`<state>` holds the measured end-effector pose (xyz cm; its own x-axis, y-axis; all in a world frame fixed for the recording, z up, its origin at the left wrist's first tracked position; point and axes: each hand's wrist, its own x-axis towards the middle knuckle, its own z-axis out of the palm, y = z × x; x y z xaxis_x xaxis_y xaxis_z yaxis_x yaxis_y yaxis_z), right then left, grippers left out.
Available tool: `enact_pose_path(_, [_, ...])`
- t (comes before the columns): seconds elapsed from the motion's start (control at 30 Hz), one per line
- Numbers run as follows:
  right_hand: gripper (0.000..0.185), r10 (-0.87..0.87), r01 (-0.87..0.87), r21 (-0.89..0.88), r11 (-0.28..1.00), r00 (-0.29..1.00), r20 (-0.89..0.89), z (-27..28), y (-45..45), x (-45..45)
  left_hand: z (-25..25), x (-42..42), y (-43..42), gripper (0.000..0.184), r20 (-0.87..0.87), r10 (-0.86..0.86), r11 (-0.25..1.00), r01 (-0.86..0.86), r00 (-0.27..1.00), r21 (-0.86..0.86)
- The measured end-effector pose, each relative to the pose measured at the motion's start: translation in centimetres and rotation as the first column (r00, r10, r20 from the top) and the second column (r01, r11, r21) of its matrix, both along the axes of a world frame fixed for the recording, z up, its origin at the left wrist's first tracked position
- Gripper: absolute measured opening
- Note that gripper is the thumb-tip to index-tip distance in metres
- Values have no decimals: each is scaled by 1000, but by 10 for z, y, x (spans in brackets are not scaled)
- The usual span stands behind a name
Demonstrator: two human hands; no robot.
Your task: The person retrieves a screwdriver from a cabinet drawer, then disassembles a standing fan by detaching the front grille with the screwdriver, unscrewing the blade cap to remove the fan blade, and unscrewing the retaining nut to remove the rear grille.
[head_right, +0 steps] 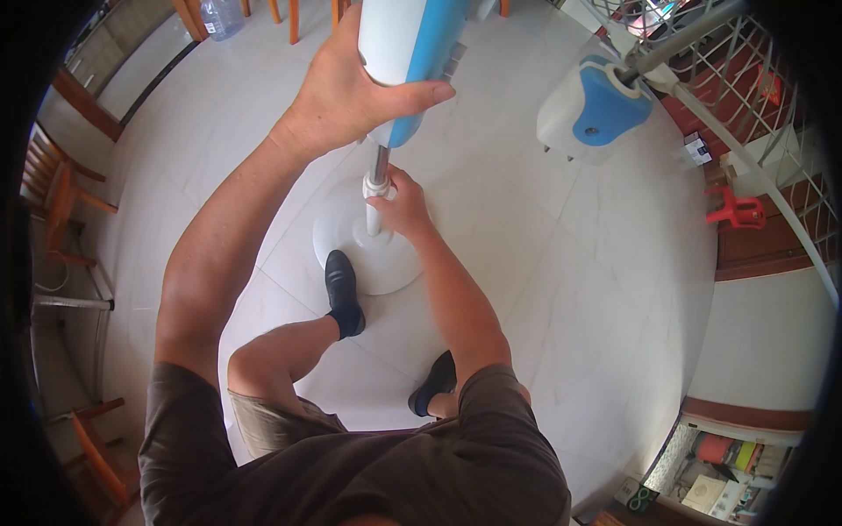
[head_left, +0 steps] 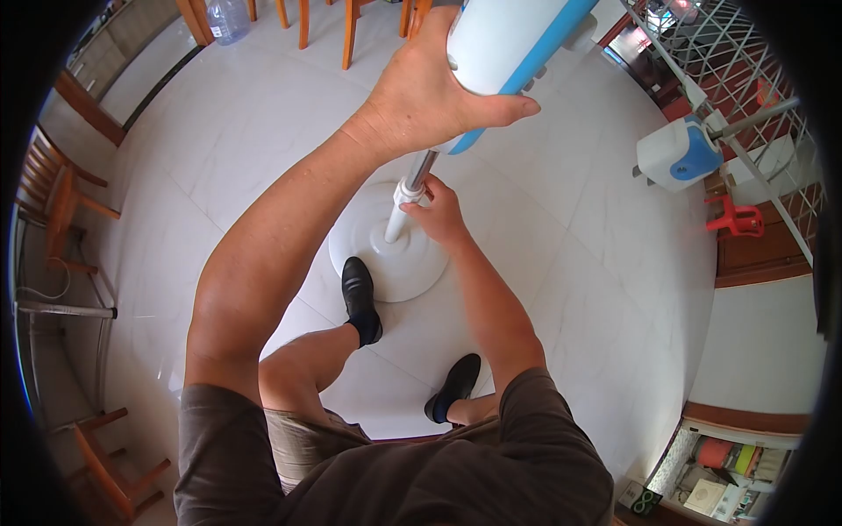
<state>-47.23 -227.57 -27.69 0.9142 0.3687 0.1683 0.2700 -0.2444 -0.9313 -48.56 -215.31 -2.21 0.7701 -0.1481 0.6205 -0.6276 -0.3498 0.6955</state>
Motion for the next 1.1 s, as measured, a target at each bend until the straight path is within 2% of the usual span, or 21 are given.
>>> enact_pose_path(0.07, [47, 236, -224, 108, 969, 966, -111, 4, -14, 14, 0, 1, 0, 98, 7, 8, 1000, -8, 1000, 11])
enact_pose_path(0.17, [50, 291, -298, -26, 954, 943, -162, 19, -14, 20, 3, -2, -2, 98, -6, 20, 1000, -20, 1000, 12])
enact_pose_path(0.27, [46, 231, -231, 5, 973, 968, -94, 22, -9, 13, 8, -8, -2, 98, -73, 65, 997, -63, 995, 38])
enact_pose_path(0.3, [43, 213, -217, -39, 975, 974, -81, 28, -8, 9, 9, -10, -3, 98, -104, 84, 995, -79, 991, 55])
enact_pose_path(0.4, [38, 121, -128, -137, 982, 991, -61, 38, -3, 1, 3, -3, -1, 99, -87, 40, 999, -39, 995, 17])
enact_pose_path(0.47, [36, 4, -15, -161, 987, 998, -67, 31, 0, -1, 3, 1, -1, 99, 7, 9, 1000, -9, 1000, 4])
enact_pose_path(0.5, [36, 11, -21, -162, 987, 998, -65, 28, 0, 1, 3, 3, 0, 99, 57, -7, 1000, 7, 998, -2])
enact_pose_path(0.7, [38, 130, -141, -118, 983, 987, -99, 23, -4, 18, 6, 11, 6, 99, 11, 48, 996, -49, 999, 71])
enact_pose_path(0.77, [39, 191, -200, -62, 978, 972, -134, 22, -7, 20, -4, 12, 4, 98, 46, 119, 988, -123, 992, 90])
enact_pose_path(0.87, [51, 256, -272, -107, 956, 955, -148, 16, -10, 25, -13, 7, -1, 99, 56, 219, 971, -223, 974, 90])
enact_pose_path(0.97, [42, 230, -238, -28, 971, 959, -168, 17, -12, 21, -15, -1, -10, 97, -4, 254, 965, -253, 967, 64])
enact_pose_path(1.1, [43, 229, -236, -30, 971, 962, -150, 23, -12, 18, -14, -4, -13, 96, -4, 270, 962, -269, 963, 49])
